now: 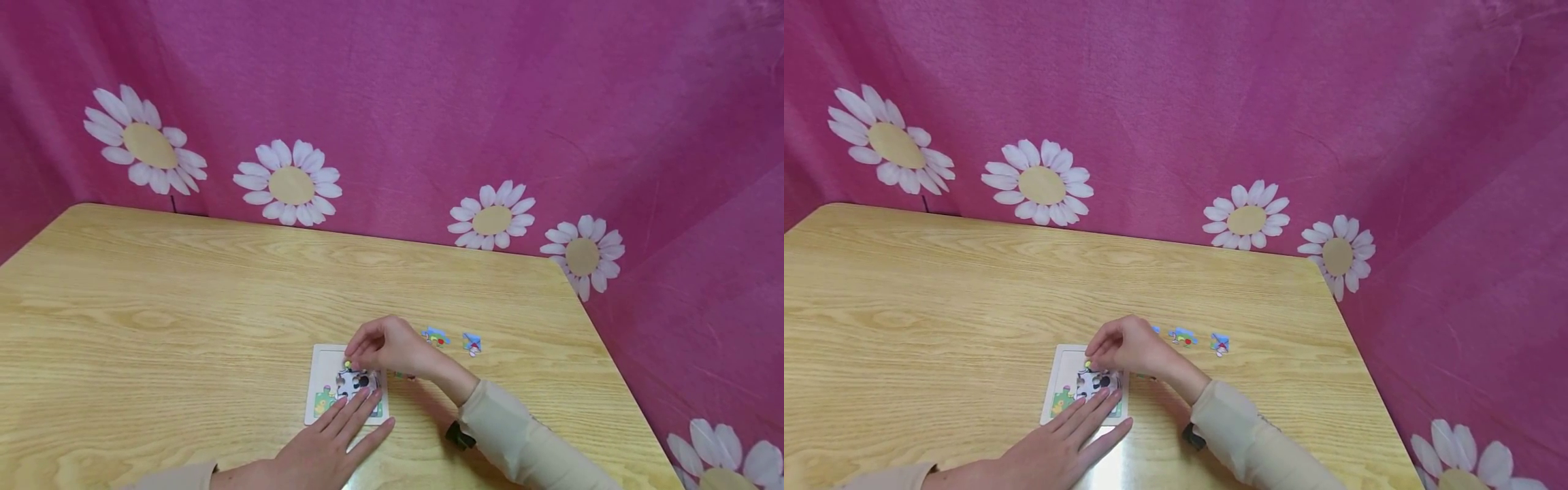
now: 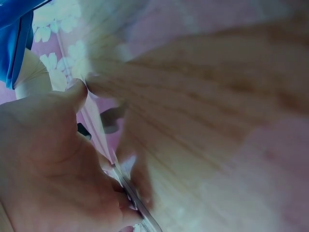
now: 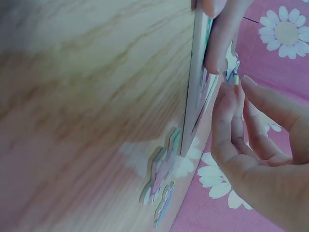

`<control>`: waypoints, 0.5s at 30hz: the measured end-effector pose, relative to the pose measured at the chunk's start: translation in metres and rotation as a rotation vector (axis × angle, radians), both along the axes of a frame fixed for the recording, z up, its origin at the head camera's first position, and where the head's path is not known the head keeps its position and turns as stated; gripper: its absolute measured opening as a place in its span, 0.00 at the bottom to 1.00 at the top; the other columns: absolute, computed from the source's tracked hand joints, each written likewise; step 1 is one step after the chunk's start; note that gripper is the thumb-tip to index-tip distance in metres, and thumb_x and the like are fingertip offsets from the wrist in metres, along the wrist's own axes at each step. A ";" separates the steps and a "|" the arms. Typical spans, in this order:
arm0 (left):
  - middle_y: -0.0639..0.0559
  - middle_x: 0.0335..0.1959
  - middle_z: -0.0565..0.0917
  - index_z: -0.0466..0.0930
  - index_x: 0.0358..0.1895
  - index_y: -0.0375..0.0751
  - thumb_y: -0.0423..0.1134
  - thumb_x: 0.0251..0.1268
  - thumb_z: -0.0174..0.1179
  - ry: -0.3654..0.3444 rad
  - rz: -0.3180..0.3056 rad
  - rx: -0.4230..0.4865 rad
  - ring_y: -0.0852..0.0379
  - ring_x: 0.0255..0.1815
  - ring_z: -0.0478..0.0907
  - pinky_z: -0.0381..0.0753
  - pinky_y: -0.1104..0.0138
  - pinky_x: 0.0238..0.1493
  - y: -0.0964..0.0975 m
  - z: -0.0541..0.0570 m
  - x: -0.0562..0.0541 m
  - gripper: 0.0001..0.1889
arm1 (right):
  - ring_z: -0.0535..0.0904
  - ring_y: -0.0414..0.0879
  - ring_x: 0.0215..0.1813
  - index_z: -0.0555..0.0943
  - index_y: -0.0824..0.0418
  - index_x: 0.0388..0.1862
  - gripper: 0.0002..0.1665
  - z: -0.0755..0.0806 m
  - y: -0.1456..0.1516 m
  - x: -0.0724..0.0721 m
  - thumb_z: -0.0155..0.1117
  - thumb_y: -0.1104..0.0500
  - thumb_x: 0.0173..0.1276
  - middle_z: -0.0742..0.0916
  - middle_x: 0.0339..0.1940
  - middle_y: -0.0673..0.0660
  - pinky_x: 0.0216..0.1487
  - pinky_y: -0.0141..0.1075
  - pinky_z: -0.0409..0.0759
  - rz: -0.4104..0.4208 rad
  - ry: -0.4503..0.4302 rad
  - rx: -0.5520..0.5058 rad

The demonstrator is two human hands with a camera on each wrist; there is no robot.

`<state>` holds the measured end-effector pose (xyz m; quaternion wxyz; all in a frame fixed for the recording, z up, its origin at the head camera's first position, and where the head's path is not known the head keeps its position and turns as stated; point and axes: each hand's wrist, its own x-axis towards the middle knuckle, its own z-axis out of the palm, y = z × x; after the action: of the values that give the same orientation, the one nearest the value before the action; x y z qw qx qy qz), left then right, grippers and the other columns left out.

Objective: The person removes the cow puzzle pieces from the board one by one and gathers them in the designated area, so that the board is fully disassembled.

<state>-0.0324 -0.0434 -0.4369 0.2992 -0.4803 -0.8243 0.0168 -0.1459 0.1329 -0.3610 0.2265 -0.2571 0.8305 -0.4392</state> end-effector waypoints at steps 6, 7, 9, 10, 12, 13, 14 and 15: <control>0.29 0.76 0.34 0.49 0.76 0.36 0.75 0.66 0.36 -0.033 0.010 -0.021 0.42 0.79 0.39 0.36 0.59 0.75 -0.001 0.002 0.002 0.50 | 0.83 0.39 0.31 0.86 0.65 0.36 0.06 -0.001 -0.001 0.002 0.70 0.72 0.60 0.88 0.29 0.54 0.33 0.28 0.77 0.002 -0.089 -0.023; 0.29 0.76 0.33 0.48 0.76 0.36 0.75 0.66 0.36 -0.040 0.011 -0.022 0.42 0.79 0.39 0.34 0.59 0.75 -0.001 0.002 0.002 0.50 | 0.83 0.39 0.31 0.86 0.65 0.35 0.06 -0.001 -0.001 0.002 0.70 0.72 0.60 0.88 0.29 0.53 0.33 0.28 0.78 0.006 -0.100 -0.021; 0.29 0.76 0.32 0.45 0.77 0.35 0.75 0.65 0.36 -0.063 0.012 -0.024 0.42 0.79 0.37 0.31 0.59 0.75 -0.001 0.002 0.002 0.51 | 0.82 0.40 0.30 0.86 0.65 0.34 0.05 -0.002 0.000 0.003 0.70 0.72 0.60 0.88 0.27 0.53 0.32 0.29 0.78 0.028 -0.094 -0.026; 0.30 0.76 0.32 0.44 0.78 0.35 0.75 0.65 0.36 -0.069 0.013 -0.022 0.42 0.79 0.36 0.29 0.59 0.75 -0.001 0.002 0.003 0.52 | 0.82 0.40 0.29 0.86 0.66 0.34 0.04 -0.002 0.000 0.003 0.70 0.72 0.60 0.88 0.27 0.54 0.32 0.29 0.78 0.040 -0.088 -0.029; 0.30 0.77 0.32 0.42 0.78 0.35 0.75 0.66 0.36 -0.085 0.014 -0.016 0.42 0.79 0.35 0.29 0.59 0.75 0.000 0.001 0.003 0.52 | 0.82 0.40 0.29 0.86 0.66 0.34 0.03 -0.003 0.001 0.003 0.69 0.71 0.61 0.88 0.27 0.54 0.32 0.30 0.79 0.062 -0.071 -0.036; 0.30 0.77 0.32 0.42 0.78 0.35 0.75 0.66 0.35 -0.087 0.015 -0.012 0.42 0.79 0.34 0.30 0.59 0.75 0.000 0.001 0.003 0.52 | 0.81 0.40 0.29 0.86 0.66 0.34 0.03 -0.002 0.002 0.003 0.70 0.70 0.61 0.88 0.27 0.54 0.32 0.29 0.78 0.067 -0.063 -0.036; 0.31 0.77 0.33 0.43 0.78 0.36 0.75 0.66 0.35 -0.080 0.016 -0.004 0.43 0.79 0.36 0.32 0.59 0.75 0.000 0.000 0.003 0.51 | 0.81 0.40 0.29 0.86 0.66 0.34 0.03 -0.002 0.003 0.003 0.70 0.70 0.61 0.88 0.27 0.54 0.31 0.29 0.77 0.069 -0.050 -0.034; 0.31 0.77 0.36 0.46 0.77 0.36 0.75 0.67 0.35 -0.074 0.015 0.006 0.43 0.79 0.39 0.34 0.59 0.76 0.001 -0.001 0.003 0.50 | 0.80 0.40 0.28 0.86 0.65 0.34 0.03 -0.001 0.005 0.003 0.70 0.70 0.61 0.88 0.27 0.54 0.31 0.29 0.77 0.069 -0.037 -0.036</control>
<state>-0.0292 -0.0425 -0.4375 0.2700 -0.4737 -0.8383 -0.0012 -0.1428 0.1377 -0.3620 0.2521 -0.2814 0.8087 -0.4509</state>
